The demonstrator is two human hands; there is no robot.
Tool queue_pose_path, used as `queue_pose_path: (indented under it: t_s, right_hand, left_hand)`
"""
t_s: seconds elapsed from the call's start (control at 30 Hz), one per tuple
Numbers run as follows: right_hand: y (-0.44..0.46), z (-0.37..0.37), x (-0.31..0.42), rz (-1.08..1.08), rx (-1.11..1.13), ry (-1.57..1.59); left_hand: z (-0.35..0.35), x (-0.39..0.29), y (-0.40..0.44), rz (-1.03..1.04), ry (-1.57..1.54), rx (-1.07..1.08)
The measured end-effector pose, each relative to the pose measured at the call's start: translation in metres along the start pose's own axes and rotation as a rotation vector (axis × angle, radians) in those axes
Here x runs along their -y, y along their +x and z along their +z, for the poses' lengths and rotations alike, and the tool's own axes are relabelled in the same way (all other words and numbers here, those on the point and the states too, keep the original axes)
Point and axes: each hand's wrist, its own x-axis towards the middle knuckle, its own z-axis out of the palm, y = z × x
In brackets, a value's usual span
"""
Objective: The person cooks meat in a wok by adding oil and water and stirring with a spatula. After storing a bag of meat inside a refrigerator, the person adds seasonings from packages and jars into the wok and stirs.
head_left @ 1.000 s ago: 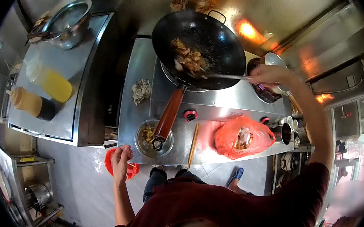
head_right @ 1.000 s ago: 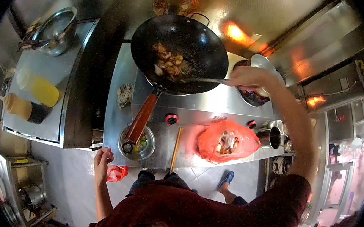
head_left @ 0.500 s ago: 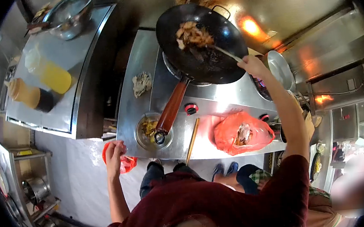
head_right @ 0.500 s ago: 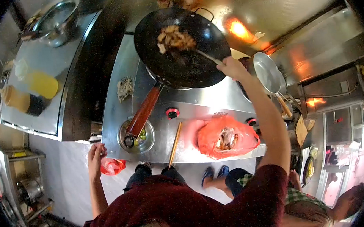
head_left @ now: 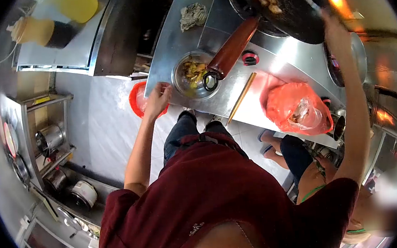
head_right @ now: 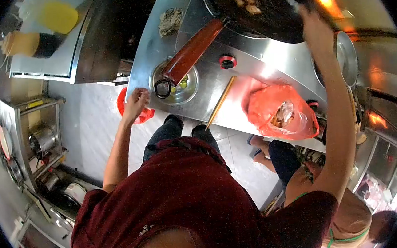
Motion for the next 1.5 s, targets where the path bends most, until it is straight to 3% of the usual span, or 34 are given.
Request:
queue_pose_path:
  t_s: [0.1,0.23,0.3,0.37,0.5,0.6,0.7,0.87,0.97,1.0,1.1,1.23,1.33,1.43,1.5]
  right_hand:
    - [-0.058,-0.032,0.002,0.034,0.123,0.122]
    - [-0.082,-0.035,-0.01,0.12,0.06,0.281]
    - [-0.097,-0.02,-0.003,-0.006,0.002,-0.014]
    - [-0.122,-0.041,-0.005,-0.02,-0.146,0.165]
    - [-0.154,-0.087,0.005,0.171,0.077,0.175]
    - [-0.151,-0.07,0.016,0.096,0.1,0.244]
    - [-0.16,-0.091,-0.002,0.187,0.149,0.401]
    - [-0.157,-0.059,0.03,0.141,0.147,0.288]
    - [-0.155,-0.082,0.012,0.165,0.168,0.27]
    - [-0.159,-0.091,0.004,0.146,0.038,0.386]
    - [-0.152,-0.086,0.014,0.212,0.248,0.27]
    - [-0.113,-0.059,0.021,0.125,0.089,0.177]
    - [-0.115,-0.066,0.001,0.007,-0.228,0.226]
    - [-0.117,-0.053,0.031,0.131,0.074,0.159]
    - [-0.116,-0.025,0.05,0.164,0.021,0.247]
  left_hand:
    - [0.017,0.001,0.002,-0.012,-0.088,-0.047]
    - [0.032,0.009,0.011,-0.046,-0.142,-0.055]
    - [0.028,0.01,0.019,-0.008,-0.121,-0.042]
    - [0.022,0.003,0.018,0.086,-0.064,-0.135]
    - [-0.004,0.022,0.028,-0.049,-0.266,-0.078]
    - [-0.013,0.017,0.028,-0.092,-0.255,-0.095]
    - [-0.024,0.008,0.019,-0.049,-0.255,-0.184]
    - [-0.035,0.019,0.012,-0.122,-0.308,-0.224]
    - [-0.038,0.013,0.004,-0.082,-0.336,-0.212]
    - [-0.041,0.013,0.004,-0.099,-0.313,-0.225]
    - [-0.043,0.014,0.003,-0.092,-0.318,-0.224]
    - [-0.035,0.006,0.006,-0.063,-0.282,-0.173]
    - [-0.038,-0.001,0.01,-0.028,-0.284,-0.156]
    - [-0.035,-0.004,0.01,-0.036,-0.258,-0.18]
    - [-0.032,-0.002,0.012,-0.031,-0.243,-0.154]
